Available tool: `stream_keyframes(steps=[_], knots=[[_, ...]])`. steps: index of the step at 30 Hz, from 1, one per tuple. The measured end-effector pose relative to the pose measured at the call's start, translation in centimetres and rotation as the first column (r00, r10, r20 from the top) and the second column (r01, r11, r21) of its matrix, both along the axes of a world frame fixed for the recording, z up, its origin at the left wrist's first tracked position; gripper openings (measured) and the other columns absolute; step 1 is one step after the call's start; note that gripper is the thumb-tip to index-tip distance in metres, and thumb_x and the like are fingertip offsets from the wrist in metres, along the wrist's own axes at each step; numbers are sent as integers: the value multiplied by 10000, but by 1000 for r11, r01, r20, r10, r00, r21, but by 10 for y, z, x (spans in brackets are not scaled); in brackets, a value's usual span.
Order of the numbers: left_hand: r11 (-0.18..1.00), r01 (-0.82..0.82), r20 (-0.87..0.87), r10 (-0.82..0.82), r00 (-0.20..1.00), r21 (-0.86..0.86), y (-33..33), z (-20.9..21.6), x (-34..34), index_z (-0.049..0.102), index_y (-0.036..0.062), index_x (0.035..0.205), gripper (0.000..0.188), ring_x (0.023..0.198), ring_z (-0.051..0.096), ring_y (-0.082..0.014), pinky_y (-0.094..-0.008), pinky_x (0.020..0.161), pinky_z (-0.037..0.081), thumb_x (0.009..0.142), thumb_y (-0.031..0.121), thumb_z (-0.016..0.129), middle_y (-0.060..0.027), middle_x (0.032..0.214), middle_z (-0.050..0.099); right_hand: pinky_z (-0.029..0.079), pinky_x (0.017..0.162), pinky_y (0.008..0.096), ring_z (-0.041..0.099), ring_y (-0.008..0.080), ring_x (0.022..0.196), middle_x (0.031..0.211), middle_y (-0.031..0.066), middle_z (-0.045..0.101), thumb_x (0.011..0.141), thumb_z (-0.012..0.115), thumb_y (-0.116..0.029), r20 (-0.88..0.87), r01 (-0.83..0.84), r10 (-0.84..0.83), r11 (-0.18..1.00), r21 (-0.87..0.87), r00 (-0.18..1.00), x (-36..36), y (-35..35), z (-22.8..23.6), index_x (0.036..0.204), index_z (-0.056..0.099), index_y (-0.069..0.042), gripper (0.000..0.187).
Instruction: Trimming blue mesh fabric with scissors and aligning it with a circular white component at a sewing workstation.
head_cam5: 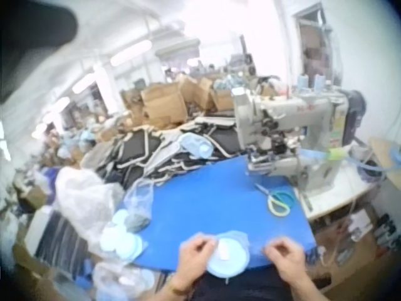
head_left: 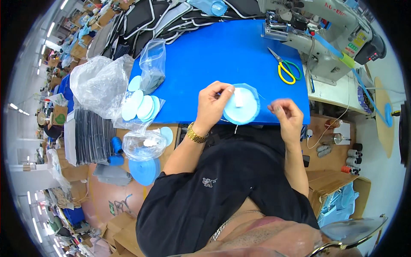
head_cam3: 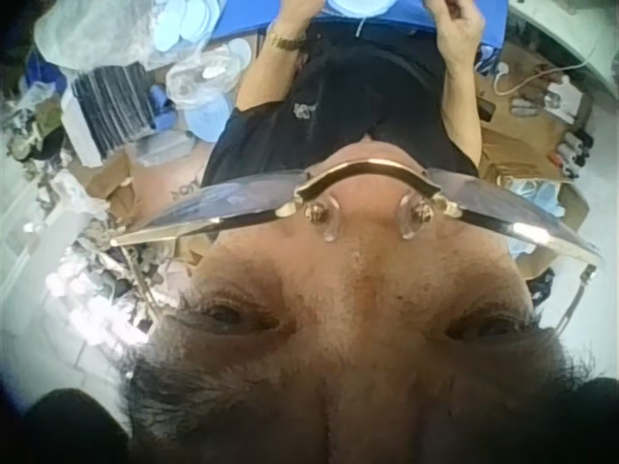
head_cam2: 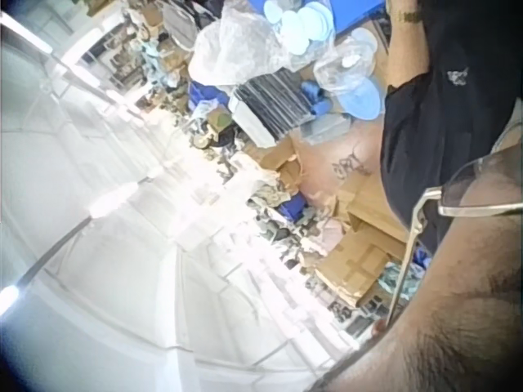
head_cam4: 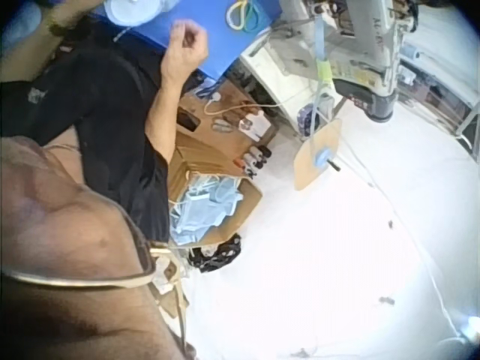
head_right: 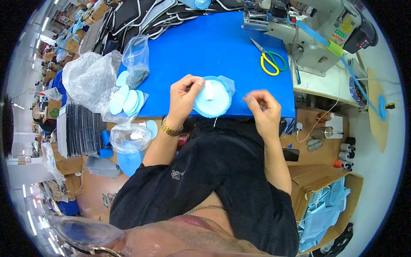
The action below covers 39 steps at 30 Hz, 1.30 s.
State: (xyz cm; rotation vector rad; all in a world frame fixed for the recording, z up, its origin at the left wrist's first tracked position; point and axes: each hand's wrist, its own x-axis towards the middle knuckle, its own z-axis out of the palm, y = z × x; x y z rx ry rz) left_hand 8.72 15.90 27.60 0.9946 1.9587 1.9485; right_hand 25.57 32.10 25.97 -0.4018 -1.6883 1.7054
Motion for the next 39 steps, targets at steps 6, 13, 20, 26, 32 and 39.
stream_keyframes(steps=[6,13,20,26,32,39], knots=[[972,-174,192,143,971,159,-3,-15,-40,702,-28,948,134,785,543,-51,-220,700,447,935,93,645,4,852,653,390,499,255,467,89,505,551,11,487,909,618,-34,198,210,-188,973,-97,962,64,13,-63,579,352,-104,429],[954,-194,371,100,923,226,6,4,-62,707,-58,1031,212,774,573,-56,-203,678,452,920,119,669,-21,883,683,455,543,256,523,103,562,668,7,509,903,599,12,273,114,-29,947,-302,962,55,9,-43,968,582,-14,72],[977,-202,318,173,932,61,28,12,-65,727,-35,1005,177,748,570,-49,-196,657,447,908,105,677,-20,862,688,509,618,218,640,97,734,929,67,682,934,647,-118,279,-329,399,906,-268,873,-60,45,17,1302,547,-5,397],[966,-148,396,223,891,-211,54,38,-44,723,-10,962,164,755,563,-46,-214,660,455,921,142,674,14,843,675,486,568,221,594,66,628,726,14,643,907,708,-172,374,-327,416,903,-278,829,-101,57,46,1027,614,-6,225],[877,-147,143,235,961,-457,47,67,-1,743,19,981,165,710,533,-63,-234,610,414,883,149,717,3,774,627,356,456,252,462,40,516,574,-12,534,889,715,-152,397,-413,449,893,-177,800,-83,58,66,1032,633,-5,220],[774,-277,62,376,925,-569,17,76,39,740,29,984,177,678,623,-188,-305,590,453,865,151,690,-107,758,662,419,482,285,579,96,532,619,66,616,913,652,-202,503,-686,600,727,-20,621,-77,50,73,989,686,-3,216]])
